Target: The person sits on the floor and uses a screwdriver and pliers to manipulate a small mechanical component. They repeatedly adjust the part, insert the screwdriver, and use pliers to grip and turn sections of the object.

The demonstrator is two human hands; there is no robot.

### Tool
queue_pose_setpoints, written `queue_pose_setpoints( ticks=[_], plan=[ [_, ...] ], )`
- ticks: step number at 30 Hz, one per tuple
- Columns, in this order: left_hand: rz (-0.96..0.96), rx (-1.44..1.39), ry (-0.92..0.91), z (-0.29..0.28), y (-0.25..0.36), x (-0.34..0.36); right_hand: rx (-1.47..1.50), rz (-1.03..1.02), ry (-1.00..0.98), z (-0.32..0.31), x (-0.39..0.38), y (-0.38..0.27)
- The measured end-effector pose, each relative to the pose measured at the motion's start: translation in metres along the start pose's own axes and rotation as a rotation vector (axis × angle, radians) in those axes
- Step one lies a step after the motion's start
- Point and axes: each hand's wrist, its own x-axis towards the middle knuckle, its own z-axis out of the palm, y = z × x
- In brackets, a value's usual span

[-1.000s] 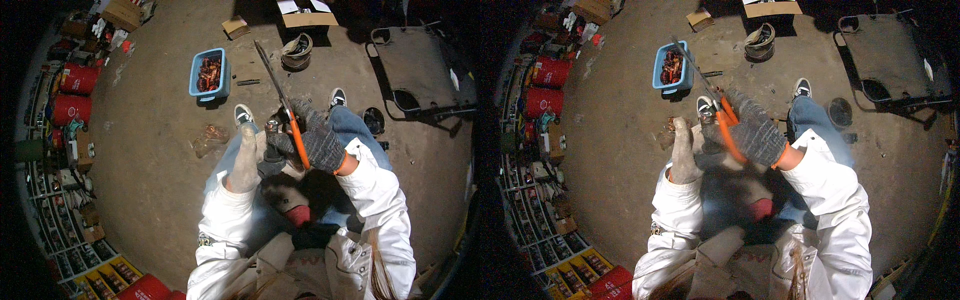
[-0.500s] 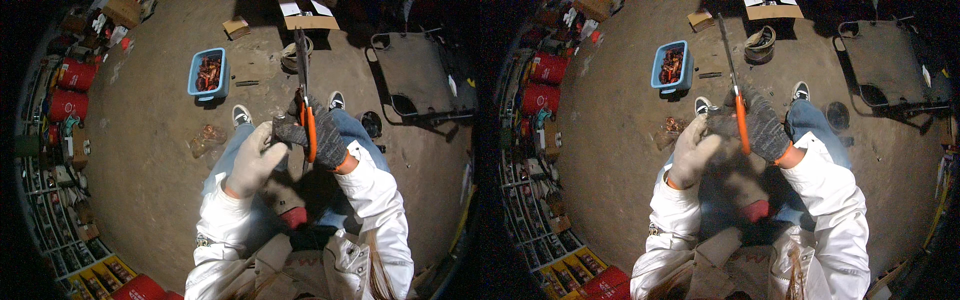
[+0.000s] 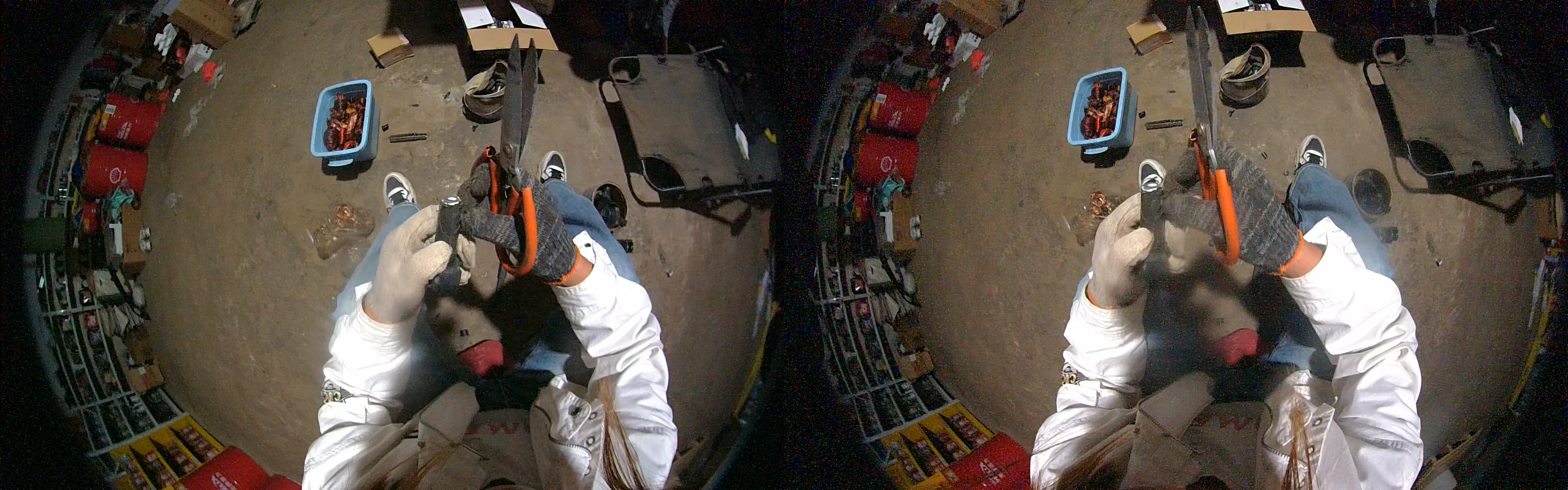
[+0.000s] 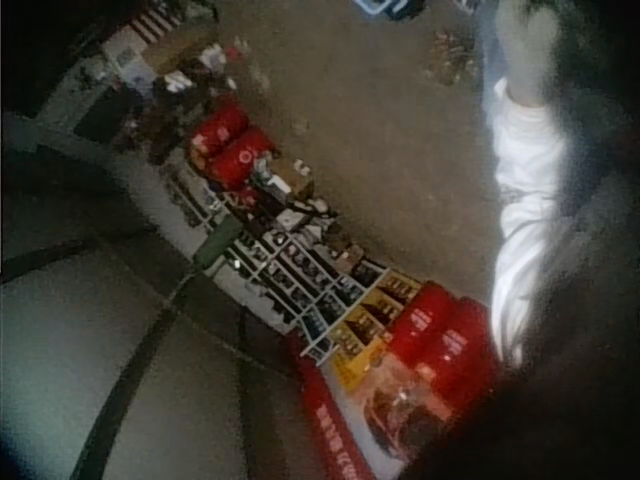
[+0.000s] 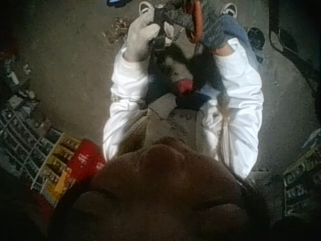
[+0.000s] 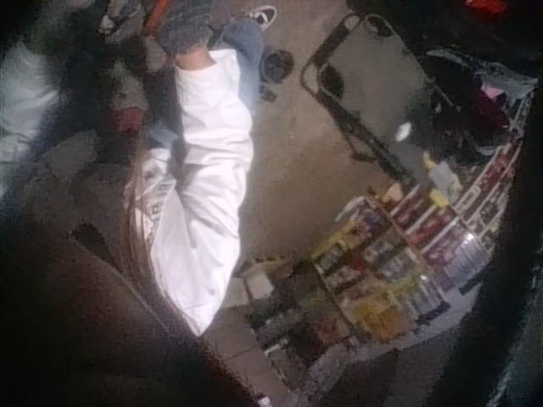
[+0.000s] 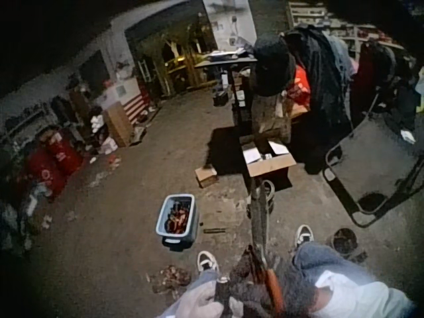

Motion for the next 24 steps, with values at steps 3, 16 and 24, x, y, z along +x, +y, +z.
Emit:
queue_pose_setpoints(
  ticks=[3, 16, 24],
  plan=[
    [0.063, -0.008, -0.04, -0.003, -0.008, 0.0, -0.076, 0.01, -0.008, 0.0, -0.002, -0.003],
    [0.307, 0.104, 0.11, -0.004, -0.018, -0.003, 0.081, -0.055, 0.073, 0.006, -0.007, -0.014],
    [0.134, -0.396, -0.149, -0.016, -0.015, -0.007, -0.514, -0.292, 0.11, 0.003, -0.01, 0.005]
  ],
)
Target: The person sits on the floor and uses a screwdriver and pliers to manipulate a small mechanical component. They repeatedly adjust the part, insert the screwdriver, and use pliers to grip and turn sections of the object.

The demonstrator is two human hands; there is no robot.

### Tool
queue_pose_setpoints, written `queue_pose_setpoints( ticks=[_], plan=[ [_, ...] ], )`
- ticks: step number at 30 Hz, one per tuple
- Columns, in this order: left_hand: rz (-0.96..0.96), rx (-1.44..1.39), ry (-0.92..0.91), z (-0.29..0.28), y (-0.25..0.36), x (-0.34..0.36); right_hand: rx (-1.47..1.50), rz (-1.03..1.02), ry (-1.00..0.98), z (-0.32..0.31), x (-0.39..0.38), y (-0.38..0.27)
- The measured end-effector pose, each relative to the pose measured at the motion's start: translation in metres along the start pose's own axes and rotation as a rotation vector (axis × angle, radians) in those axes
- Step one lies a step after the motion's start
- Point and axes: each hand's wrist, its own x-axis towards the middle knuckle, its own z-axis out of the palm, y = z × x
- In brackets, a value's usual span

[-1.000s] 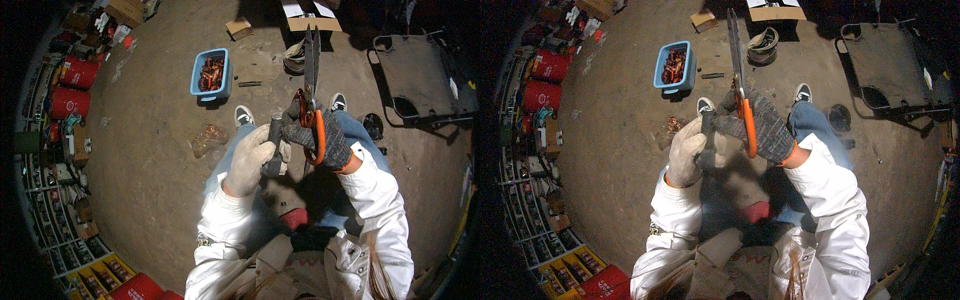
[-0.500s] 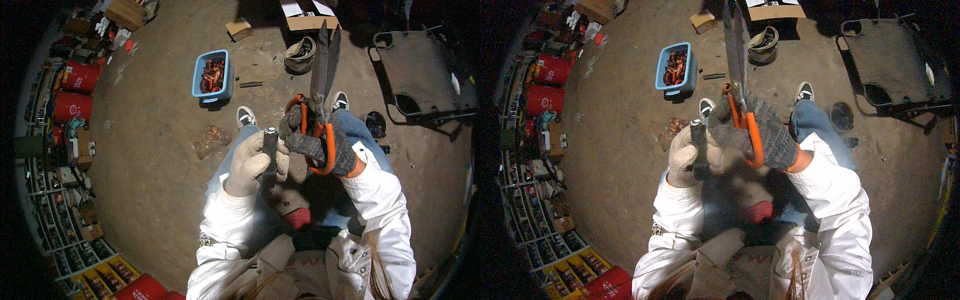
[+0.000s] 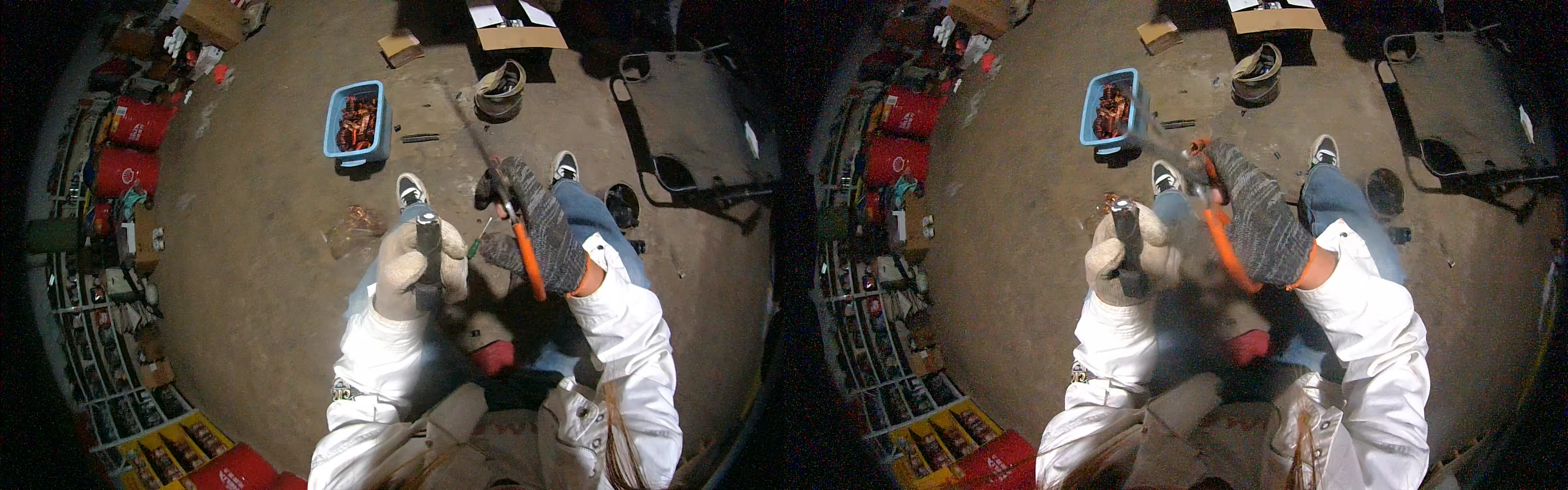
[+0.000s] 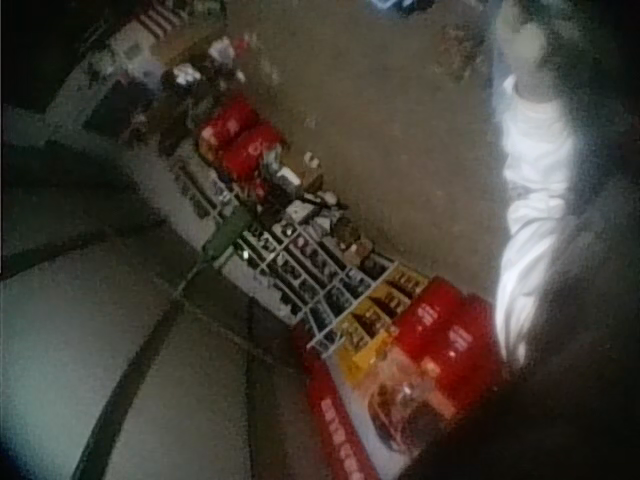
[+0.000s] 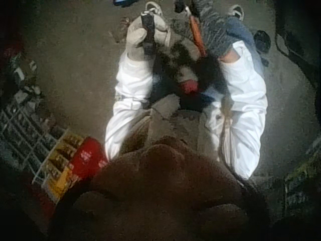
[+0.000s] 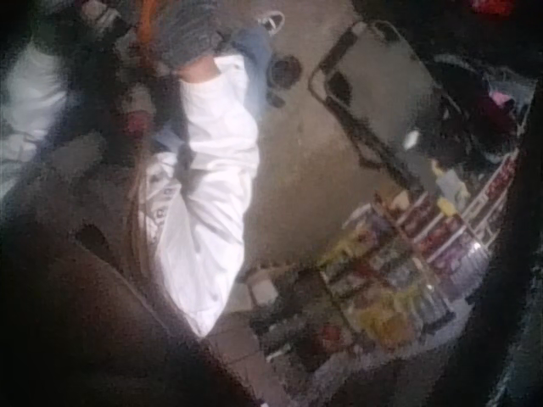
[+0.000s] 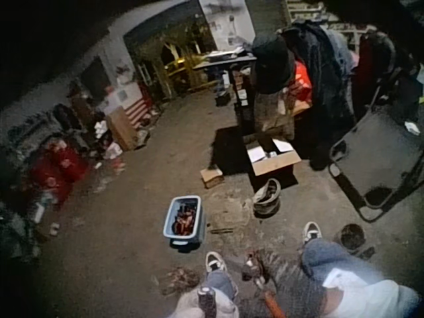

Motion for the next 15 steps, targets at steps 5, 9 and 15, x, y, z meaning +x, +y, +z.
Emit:
queue_pose_setpoints(
  ticks=[5, 9, 15],
  plan=[
    [0.278, 0.189, 0.209, 0.002, -0.008, -0.002, -0.308, -0.083, -0.089, 0.005, -0.002, -0.006],
    [0.49, 0.728, 0.19, -0.008, -0.008, 0.004, -0.368, -0.005, -0.183, 0.005, -0.007, -0.02],
    [0.575, 0.644, 0.256, -0.017, -0.014, 0.018, -0.32, -0.041, -0.191, 0.001, -0.007, -0.03]
  ],
)
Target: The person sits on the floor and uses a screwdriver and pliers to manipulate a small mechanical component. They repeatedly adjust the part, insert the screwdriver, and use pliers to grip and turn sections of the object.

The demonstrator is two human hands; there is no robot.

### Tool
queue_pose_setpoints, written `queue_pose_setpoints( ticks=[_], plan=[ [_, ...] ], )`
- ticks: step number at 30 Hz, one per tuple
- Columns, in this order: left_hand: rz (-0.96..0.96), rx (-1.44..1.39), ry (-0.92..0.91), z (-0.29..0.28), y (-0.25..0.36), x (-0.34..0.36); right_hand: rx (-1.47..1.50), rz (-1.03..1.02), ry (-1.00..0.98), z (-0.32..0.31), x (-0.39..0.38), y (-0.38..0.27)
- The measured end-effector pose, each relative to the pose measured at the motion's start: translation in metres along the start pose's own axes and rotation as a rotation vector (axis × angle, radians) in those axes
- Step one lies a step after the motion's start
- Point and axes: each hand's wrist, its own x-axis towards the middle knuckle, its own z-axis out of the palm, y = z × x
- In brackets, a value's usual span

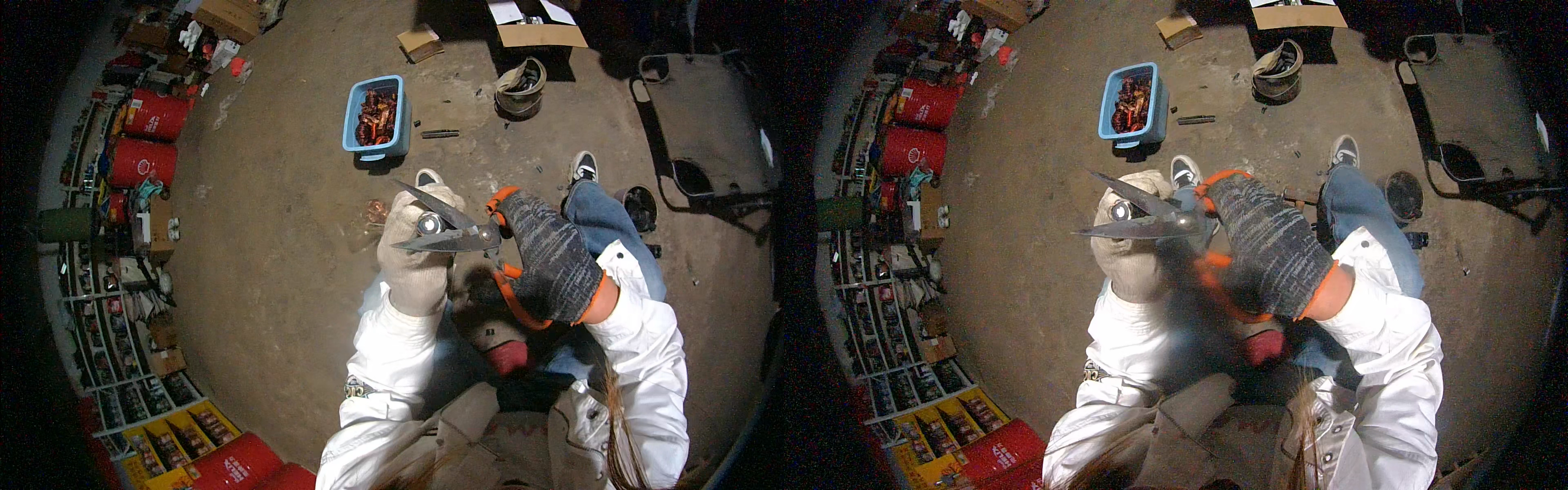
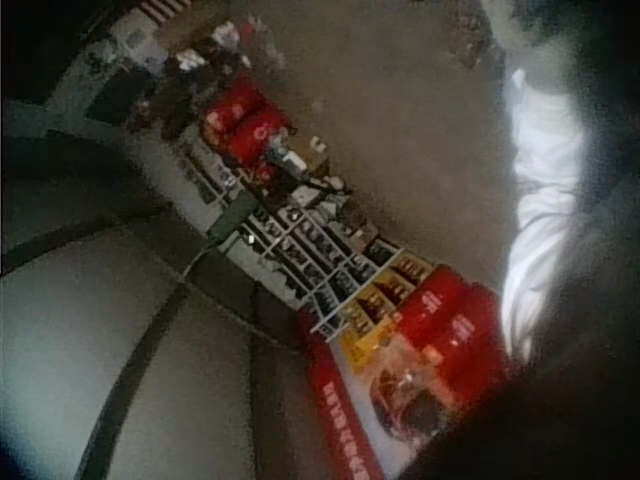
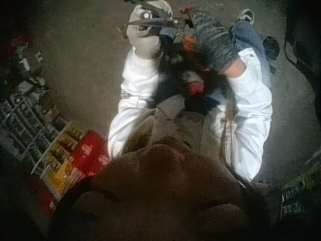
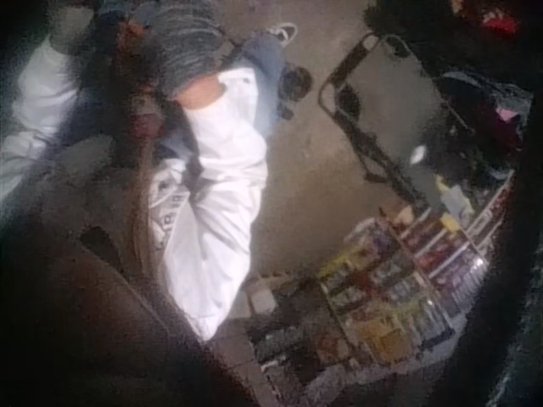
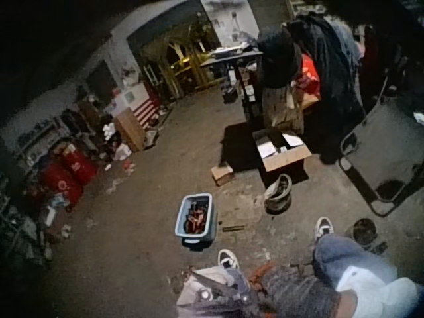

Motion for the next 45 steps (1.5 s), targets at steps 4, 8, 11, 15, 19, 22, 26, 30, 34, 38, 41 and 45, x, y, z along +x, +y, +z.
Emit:
queue_pose_setpoints(
  ticks=[4, 8, 11, 15, 19, 22, 26, 30, 34, 38, 41, 45],
  plan=[
    [0.036, 0.0, 0.029, 0.003, 0.002, -0.002, -0.044, 0.01, 0.008, 0.0, 0.0, -0.002],
    [0.008, -0.139, 0.002, 0.002, 0.005, 0.0, 0.046, 0.103, -0.075, 0.001, 0.0, -0.002],
    [0.206, 0.064, -0.061, 0.001, 0.003, 0.006, 0.068, 0.061, -0.079, 0.003, -0.001, -0.002],
    [0.357, 0.351, -0.076, -0.003, 0.009, 0.01, -0.056, -0.035, -0.109, 0.007, -0.002, -0.006],
    [0.524, 0.71, -0.033, -0.007, 0.017, 0.014, 0.055, 0.107, -0.177, 0.009, -0.004, -0.013],
    [0.605, 0.873, -0.009, -0.008, 0.022, 0.015, -0.014, -0.048, -0.149, 0.008, -0.004, -0.016],
    [0.586, 0.815, 0.023, -0.01, 0.021, 0.012, -0.062, -0.118, -0.094, 0.006, -0.006, -0.02],
    [0.575, 0.76, 0.05, -0.012, 0.014, 0.011, 0.061, 0.044, -0.323, 0.008, -0.012, -0.013],
    [0.547, 0.608, 0.007, -0.011, 0.005, 0.014, 0.194, -0.083, -0.333, 0.024, -0.005, 0.009],
    [0.515, 0.442, -0.045, -0.009, 0.003, 0.015, 0.289, -0.141, -0.38, 0.028, -0.004, 0.018],
    [0.489, 0.379, -0.063, -0.007, 0.004, 0.014, 0.24, 0.171, -0.366, 0.018, -0.006, 0.01],
    [0.35, 0.448, 0.037, -0.003, 0.007, 0.007, 0.129, 0.209, -0.29, 0.008, 0.001, -0.001]
  ],
)
